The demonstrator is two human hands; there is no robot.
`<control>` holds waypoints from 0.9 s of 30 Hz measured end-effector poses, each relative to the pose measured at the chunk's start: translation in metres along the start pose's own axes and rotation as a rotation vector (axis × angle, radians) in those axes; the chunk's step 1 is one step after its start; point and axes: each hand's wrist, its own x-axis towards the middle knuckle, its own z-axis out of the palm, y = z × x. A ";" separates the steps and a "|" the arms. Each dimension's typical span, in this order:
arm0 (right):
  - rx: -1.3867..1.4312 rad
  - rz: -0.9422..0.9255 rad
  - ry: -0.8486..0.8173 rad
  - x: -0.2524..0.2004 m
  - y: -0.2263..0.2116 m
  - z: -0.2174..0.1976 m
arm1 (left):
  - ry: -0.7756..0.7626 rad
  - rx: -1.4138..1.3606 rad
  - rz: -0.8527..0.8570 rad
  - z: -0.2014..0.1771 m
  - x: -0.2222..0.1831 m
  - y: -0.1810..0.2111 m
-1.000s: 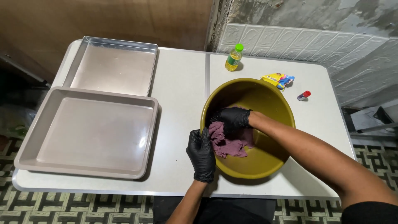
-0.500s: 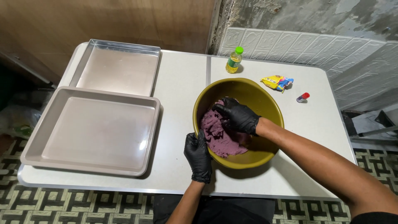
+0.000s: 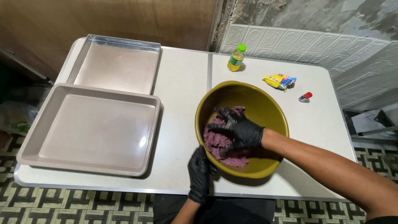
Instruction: Kneading a large mass of purple dough in a yellow bowl on a white table
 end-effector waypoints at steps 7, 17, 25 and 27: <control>-0.201 -0.120 -0.034 0.010 0.000 0.053 | 0.047 0.203 0.065 -0.007 0.102 -0.006; -0.347 -0.178 0.124 0.037 0.064 0.093 | 0.191 0.141 0.069 0.012 0.078 0.023; -0.079 0.147 0.036 0.065 0.091 0.100 | 0.314 0.060 0.034 0.020 0.067 -0.009; 0.209 0.372 -0.068 0.075 0.067 0.071 | 0.366 0.048 0.056 0.020 0.068 -0.011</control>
